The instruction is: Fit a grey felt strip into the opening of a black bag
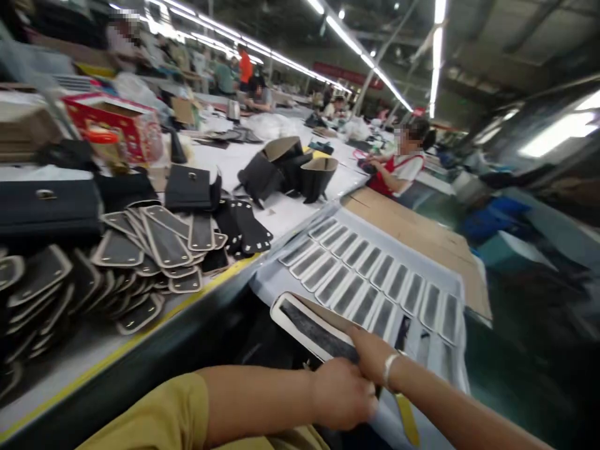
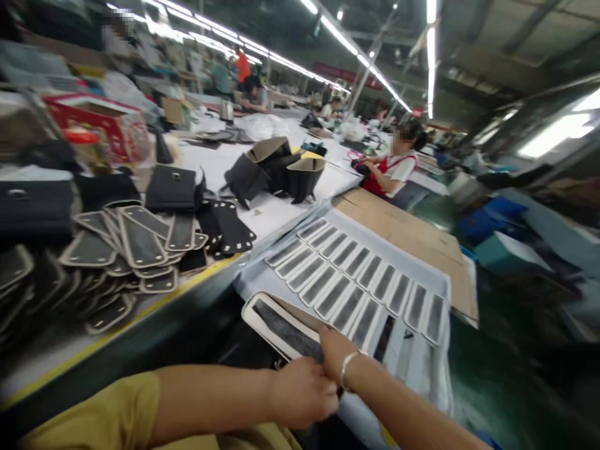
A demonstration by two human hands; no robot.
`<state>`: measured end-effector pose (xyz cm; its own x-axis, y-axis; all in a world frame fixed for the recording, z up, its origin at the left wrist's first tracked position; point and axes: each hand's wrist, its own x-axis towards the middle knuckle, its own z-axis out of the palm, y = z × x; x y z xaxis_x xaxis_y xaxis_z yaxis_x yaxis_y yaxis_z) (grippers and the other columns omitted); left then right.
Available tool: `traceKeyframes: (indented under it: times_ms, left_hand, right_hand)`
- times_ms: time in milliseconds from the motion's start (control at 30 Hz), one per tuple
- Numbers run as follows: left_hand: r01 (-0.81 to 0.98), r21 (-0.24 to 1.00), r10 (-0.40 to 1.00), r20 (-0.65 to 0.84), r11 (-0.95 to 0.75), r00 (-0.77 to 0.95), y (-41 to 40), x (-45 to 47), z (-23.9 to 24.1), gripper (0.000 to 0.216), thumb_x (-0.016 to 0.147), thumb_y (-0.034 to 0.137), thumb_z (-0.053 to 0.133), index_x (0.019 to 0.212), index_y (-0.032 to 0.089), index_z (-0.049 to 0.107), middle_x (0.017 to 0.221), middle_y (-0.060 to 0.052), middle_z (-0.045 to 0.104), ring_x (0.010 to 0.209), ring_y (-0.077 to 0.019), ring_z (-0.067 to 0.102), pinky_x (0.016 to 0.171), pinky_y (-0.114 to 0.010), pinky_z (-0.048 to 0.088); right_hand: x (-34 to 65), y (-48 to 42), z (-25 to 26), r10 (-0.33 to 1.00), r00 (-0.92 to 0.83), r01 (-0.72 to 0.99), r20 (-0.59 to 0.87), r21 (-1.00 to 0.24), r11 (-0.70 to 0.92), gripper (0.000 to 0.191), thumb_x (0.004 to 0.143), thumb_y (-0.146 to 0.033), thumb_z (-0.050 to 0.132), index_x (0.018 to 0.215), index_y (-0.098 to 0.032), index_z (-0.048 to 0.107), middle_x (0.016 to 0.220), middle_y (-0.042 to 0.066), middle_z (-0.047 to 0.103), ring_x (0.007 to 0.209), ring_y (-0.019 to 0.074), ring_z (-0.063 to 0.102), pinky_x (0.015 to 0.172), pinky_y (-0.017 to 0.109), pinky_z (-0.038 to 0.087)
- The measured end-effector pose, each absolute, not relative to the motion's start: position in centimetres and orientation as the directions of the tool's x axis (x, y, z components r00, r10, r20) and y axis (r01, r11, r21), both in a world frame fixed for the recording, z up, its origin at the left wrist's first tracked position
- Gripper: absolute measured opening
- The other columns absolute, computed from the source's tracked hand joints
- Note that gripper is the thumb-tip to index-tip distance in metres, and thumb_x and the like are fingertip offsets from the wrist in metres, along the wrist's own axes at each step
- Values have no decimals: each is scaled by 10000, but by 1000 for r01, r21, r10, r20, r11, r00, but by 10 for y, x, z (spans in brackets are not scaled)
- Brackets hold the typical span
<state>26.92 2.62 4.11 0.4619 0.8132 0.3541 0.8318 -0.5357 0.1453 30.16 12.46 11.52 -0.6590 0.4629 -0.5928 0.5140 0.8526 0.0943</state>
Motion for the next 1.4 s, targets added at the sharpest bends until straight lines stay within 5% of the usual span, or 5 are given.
traceKeyframes:
  times_ms: [167,633,867,1067,1400]
  left_hand:
    - [819,222,820,384,-529,426,18,270,45,121,791,218,523,869,133,558,820,-73,600,747,-206,558,599,-327,439]
    - [842,267,864,340,-468,372,-9,219,58,143,834,233,478,946,175,546,756,-28,607,669,-182,549,563,-305,411]
    - [611,722,775,166,325,-609,-31,119,41,292,819,425,481,977,180,499,837,-37,568,766,-181,548,720,-317,436]
    - [237,871,867,-325,430,-379,-21,98,18,369,847,521,337,950,189,462,556,45,476,427,-147,495,405,-239,364]
    - [425,862,886,-56,275,-460,-17,102,21,275,859,280,385,1058,167,536,736,-15,596,662,-154,570,659,-265,447]
  right_hand:
    - [327,128,110,457,-615,492,-642,141,859,625,523,31,661,1120,-56,498,1105,188,553,997,308,572,838,364,447]
    - [304,102,123,403,-669,236,-624,337,912,314,738,-13,489,1020,15,623,1002,251,555,898,308,576,723,380,488]
    - [280,90,118,348,-881,293,-320,207,933,408,729,-300,657,1066,-88,572,957,156,568,880,294,545,735,407,478]
    - [269,95,91,78,-989,68,-130,77,995,653,725,-379,664,1306,-237,403,1300,133,420,1093,308,432,852,436,424]
    - [276,103,71,62,-993,62,-99,10,998,512,799,-386,569,1286,-305,435,1306,128,411,1124,316,398,894,458,358]
